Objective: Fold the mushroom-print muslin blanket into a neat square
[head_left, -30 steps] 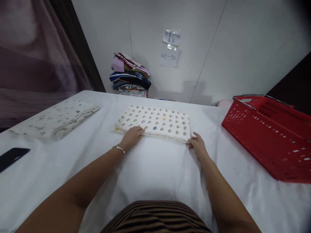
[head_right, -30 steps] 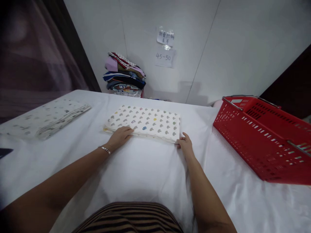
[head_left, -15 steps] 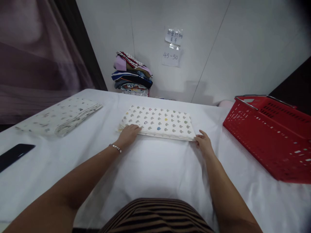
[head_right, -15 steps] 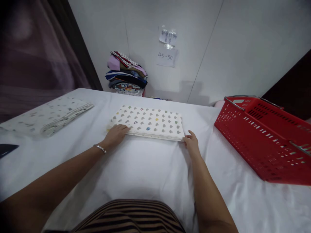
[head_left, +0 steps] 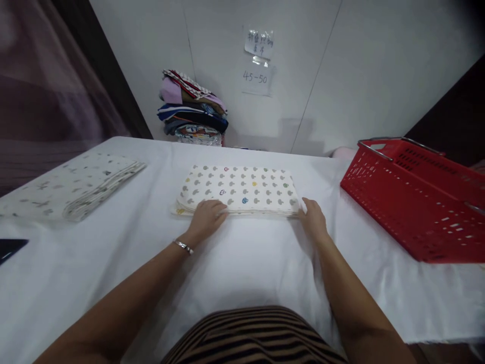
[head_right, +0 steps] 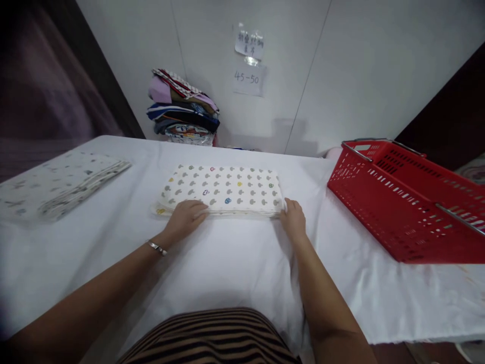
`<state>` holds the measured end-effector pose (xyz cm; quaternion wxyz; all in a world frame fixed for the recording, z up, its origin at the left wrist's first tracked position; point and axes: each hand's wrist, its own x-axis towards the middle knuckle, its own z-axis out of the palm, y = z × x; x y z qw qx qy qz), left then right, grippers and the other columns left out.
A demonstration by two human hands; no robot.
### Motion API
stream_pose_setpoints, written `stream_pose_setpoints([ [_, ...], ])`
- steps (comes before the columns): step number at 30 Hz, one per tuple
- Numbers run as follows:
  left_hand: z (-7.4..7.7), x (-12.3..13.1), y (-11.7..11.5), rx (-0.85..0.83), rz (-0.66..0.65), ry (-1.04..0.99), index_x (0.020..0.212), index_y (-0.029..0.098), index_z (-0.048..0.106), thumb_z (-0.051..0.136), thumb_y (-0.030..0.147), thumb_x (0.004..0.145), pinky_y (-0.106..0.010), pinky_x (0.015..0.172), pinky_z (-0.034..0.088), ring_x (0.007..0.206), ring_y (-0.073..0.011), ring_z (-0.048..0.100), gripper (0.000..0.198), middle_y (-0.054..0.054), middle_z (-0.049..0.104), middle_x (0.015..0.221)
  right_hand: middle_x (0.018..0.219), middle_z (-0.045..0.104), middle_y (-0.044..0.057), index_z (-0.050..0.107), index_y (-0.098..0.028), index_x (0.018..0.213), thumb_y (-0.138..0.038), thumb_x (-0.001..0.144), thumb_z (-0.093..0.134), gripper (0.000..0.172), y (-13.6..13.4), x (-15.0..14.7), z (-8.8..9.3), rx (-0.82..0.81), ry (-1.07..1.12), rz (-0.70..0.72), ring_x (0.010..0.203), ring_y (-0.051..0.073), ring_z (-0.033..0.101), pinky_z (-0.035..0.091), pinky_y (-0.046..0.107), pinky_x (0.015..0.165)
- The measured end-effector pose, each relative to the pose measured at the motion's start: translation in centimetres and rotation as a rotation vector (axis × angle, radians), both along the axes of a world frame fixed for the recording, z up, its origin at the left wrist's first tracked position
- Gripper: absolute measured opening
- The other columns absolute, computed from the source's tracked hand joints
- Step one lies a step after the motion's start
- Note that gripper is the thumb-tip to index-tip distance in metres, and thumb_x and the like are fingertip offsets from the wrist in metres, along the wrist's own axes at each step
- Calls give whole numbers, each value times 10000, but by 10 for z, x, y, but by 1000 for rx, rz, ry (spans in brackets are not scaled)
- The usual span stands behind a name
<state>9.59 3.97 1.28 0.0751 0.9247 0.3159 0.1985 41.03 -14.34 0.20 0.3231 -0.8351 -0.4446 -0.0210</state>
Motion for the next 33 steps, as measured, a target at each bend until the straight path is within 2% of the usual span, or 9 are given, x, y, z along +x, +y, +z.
stream_pose_setpoints([
  [2, -1, 17, -4, -33, -57, -29, 971, 230, 683, 475, 321, 892, -389, 930, 403, 1019, -212, 580, 240, -53, 680, 1040, 1153, 601, 96, 616, -206, 1158, -198, 810, 508, 365, 6, -7, 8, 39, -15, 117, 1069, 242, 541, 427, 385, 931],
  [6, -5, 46, -7, -78, -100, -44, 963, 239, 689, 495, 296, 896, -380, 916, 393, 1007, -201, 573, 213, -39, 682, 1022, 1036, 660, 51, 672, -236, 1009, -211, 833, 527, 229, 30, -27, 21, -12, 90, 381, 955, 208, 597, 455, 347, 853],
  [9, -9, 57, -8, -85, -113, -38, 934, 243, 695, 514, 291, 891, -373, 880, 397, 982, -202, 569, 192, -36, 678, 998, 976, 679, 50, 703, -233, 921, -160, 825, 543, 200, 51, -42, 25, -102, 48, 478, 918, 208, 599, 442, 336, 822],
  [12, -14, 60, -9, -98, -114, -37, 901, 237, 697, 522, 289, 890, -364, 846, 404, 944, -200, 566, 184, -35, 674, 978, 911, 685, 46, 723, -235, 852, -117, 810, 562, 204, 67, -56, 21, -160, 7, 542, 898, 208, 579, 430, 329, 809],
  [20, -21, 60, -8, -149, -101, -77, 923, 233, 697, 560, 289, 873, -362, 830, 408, 914, -199, 553, 156, -28, 660, 939, 886, 647, 48, 733, -231, 852, -161, 861, 565, 182, 72, -64, 0, -58, -9, 591, 874, 191, 527, 415, 324, 800],
  [33, -16, 61, -11, -178, -93, -67, 881, 236, 698, 466, 288, 925, -361, 792, 388, 873, -186, 532, 241, -21, 644, 890, 906, 631, 59, 695, -215, 909, -212, 904, 532, 163, 70, -59, -7, -4, -28, 634, 877, 202, 517, 420, 353, 808],
])
